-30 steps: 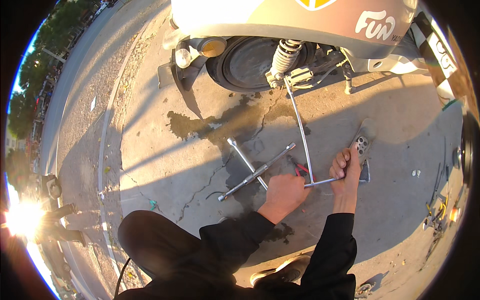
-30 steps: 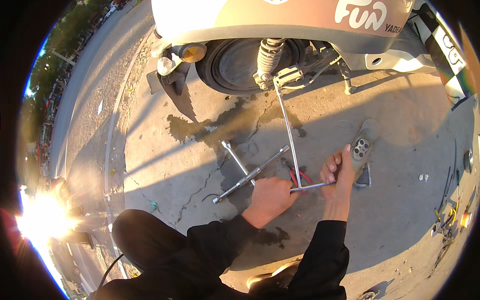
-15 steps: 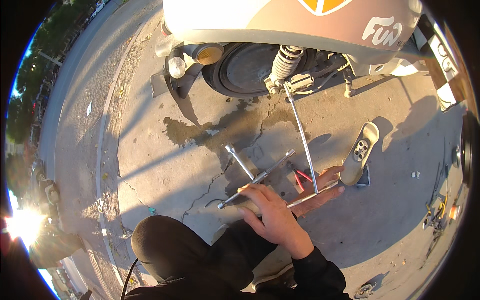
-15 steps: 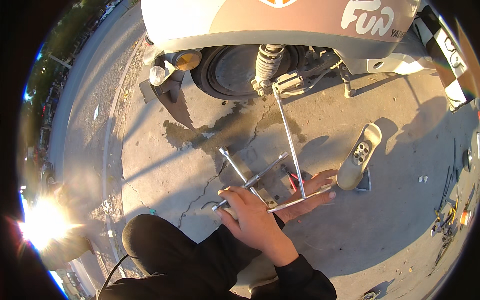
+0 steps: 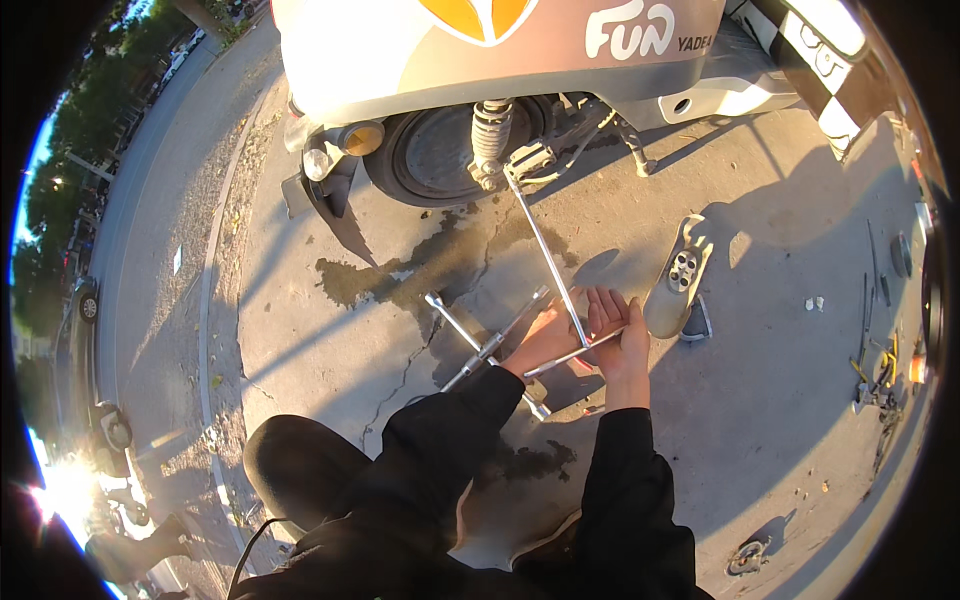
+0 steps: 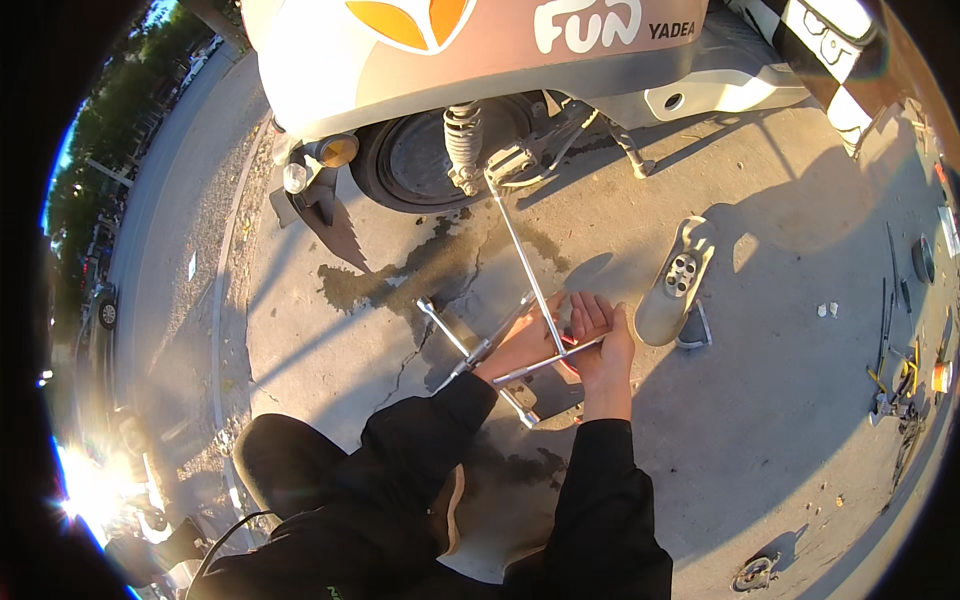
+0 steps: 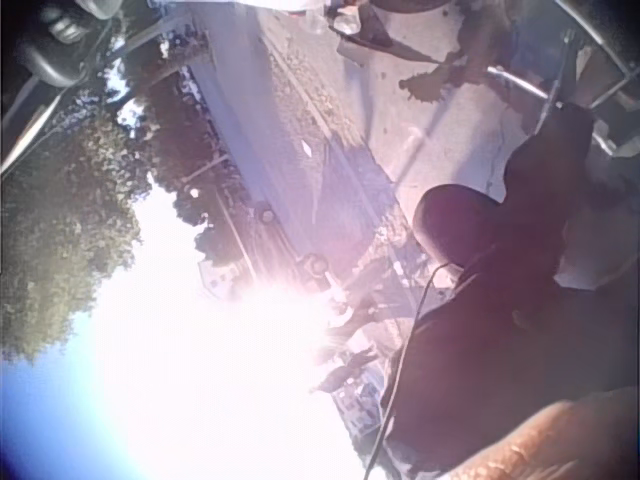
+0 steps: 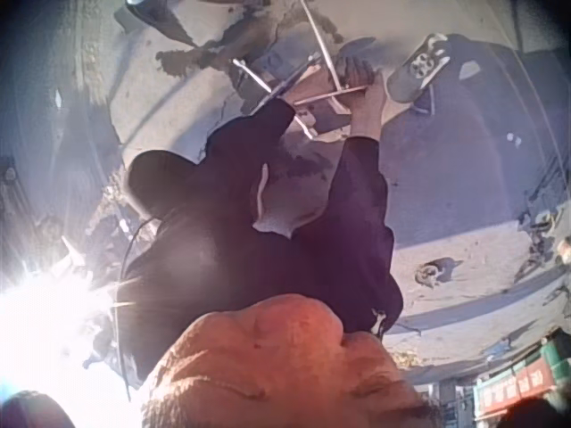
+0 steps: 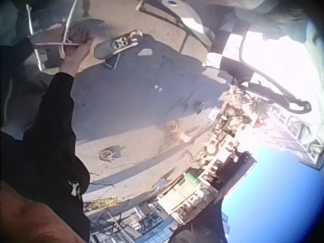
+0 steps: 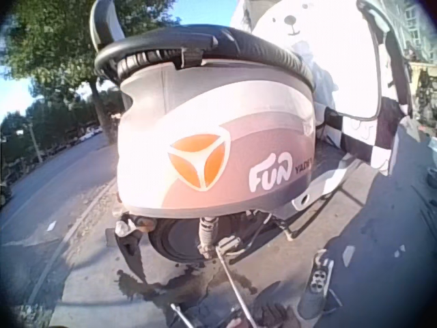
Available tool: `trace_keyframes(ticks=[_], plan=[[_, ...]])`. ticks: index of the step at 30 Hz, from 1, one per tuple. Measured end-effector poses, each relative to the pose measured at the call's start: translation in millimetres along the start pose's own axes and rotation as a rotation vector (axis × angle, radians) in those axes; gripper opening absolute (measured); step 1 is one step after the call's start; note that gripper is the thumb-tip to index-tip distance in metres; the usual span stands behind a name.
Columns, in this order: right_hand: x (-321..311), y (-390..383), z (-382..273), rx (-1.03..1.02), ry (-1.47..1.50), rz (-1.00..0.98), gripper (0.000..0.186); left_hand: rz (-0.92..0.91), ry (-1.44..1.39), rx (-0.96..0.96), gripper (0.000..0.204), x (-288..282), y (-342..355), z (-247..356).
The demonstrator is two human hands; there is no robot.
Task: The person kneels beside a white scooter and uses a socket wrench and pliers to remove the rear brake assembly and related fasteners. They detach the brake caliper, disconnect a cable, and place the removed parts on the ground.
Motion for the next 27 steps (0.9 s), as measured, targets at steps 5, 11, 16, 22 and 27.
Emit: trace_keyframes(ticks=[5,11,16,22,27], plan=[[16,9,-6,-0.112,0.118,-0.174,0.045,-0.297,0.197,-0.349,0.049,-35,-36,33],[43,-39,-21,0.001,0.098,-0.256,0.055,0.158,0.810,-0.036,0.042,-10,-48,32],[85,-130,10,-0.724,-0.687,-0.565,0.063,0.075,0.099,-0.071,0.046,41,-20,8],[95,-174,83,-1.319,-1.635,-0.934,0.044,0.109,-0.973,-0.196,0.044,111,4,-23],[23,-107,-71,-1.476,-1.020,0.440,0.054,0.218,-0.074,0.341,0.054,58,3,-1]])
Point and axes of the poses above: each hand's wrist, its own y-axis towards the middle knuckle, its own x-axis out of the palm, z = x × y, the point moved 9 cm from there along y, towards the middle knuckle, and after that the axes turned 14 degrees about z, right-handed, at the moved point
